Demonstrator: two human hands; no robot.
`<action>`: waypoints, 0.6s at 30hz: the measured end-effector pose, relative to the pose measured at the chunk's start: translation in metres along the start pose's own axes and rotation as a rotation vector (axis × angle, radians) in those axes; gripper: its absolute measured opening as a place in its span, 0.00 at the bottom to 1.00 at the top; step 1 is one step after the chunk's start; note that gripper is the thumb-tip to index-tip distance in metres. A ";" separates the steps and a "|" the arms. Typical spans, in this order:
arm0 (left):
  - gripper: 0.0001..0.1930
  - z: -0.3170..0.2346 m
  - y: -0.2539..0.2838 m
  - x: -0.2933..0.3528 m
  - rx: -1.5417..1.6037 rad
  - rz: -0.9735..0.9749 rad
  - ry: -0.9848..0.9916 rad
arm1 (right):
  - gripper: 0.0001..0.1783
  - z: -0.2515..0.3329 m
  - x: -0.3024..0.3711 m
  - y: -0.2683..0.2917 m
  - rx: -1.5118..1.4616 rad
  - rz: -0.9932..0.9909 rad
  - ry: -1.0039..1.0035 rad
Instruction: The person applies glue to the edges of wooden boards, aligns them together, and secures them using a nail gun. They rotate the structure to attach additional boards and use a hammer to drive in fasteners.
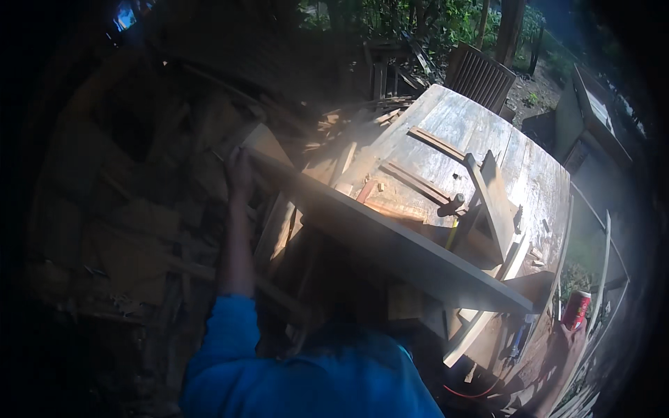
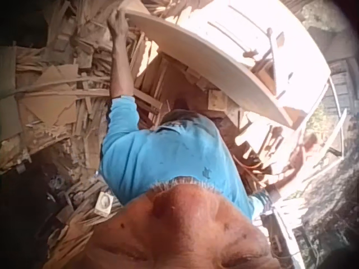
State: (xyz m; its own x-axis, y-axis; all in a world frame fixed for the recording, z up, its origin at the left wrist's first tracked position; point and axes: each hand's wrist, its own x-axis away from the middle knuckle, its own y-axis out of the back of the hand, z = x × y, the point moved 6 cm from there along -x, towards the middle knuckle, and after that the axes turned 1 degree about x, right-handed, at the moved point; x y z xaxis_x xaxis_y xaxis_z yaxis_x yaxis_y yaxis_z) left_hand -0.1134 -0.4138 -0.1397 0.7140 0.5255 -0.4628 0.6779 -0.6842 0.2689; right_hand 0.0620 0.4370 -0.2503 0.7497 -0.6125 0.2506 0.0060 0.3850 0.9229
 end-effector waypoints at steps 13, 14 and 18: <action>0.42 0.040 -0.022 -0.025 0.590 0.614 -0.117 | 0.24 0.321 0.118 0.195 -1.640 -0.224 0.879; 0.45 0.043 -0.023 -0.025 0.566 0.674 -0.097 | 0.23 0.364 0.139 0.198 -1.718 -0.136 0.986; 0.34 0.077 -0.041 -0.023 0.647 0.698 0.049 | 0.22 0.532 0.229 0.149 -1.856 0.247 1.289</action>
State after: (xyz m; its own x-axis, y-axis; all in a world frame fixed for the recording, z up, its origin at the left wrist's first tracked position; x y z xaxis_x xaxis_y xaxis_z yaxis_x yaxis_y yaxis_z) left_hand -0.1716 -0.4366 -0.2049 0.9372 -0.0973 -0.3349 -0.1224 -0.9910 -0.0548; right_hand -0.1169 -0.0133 0.0997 0.7170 -0.1384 -0.6832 -0.2888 0.8330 -0.4720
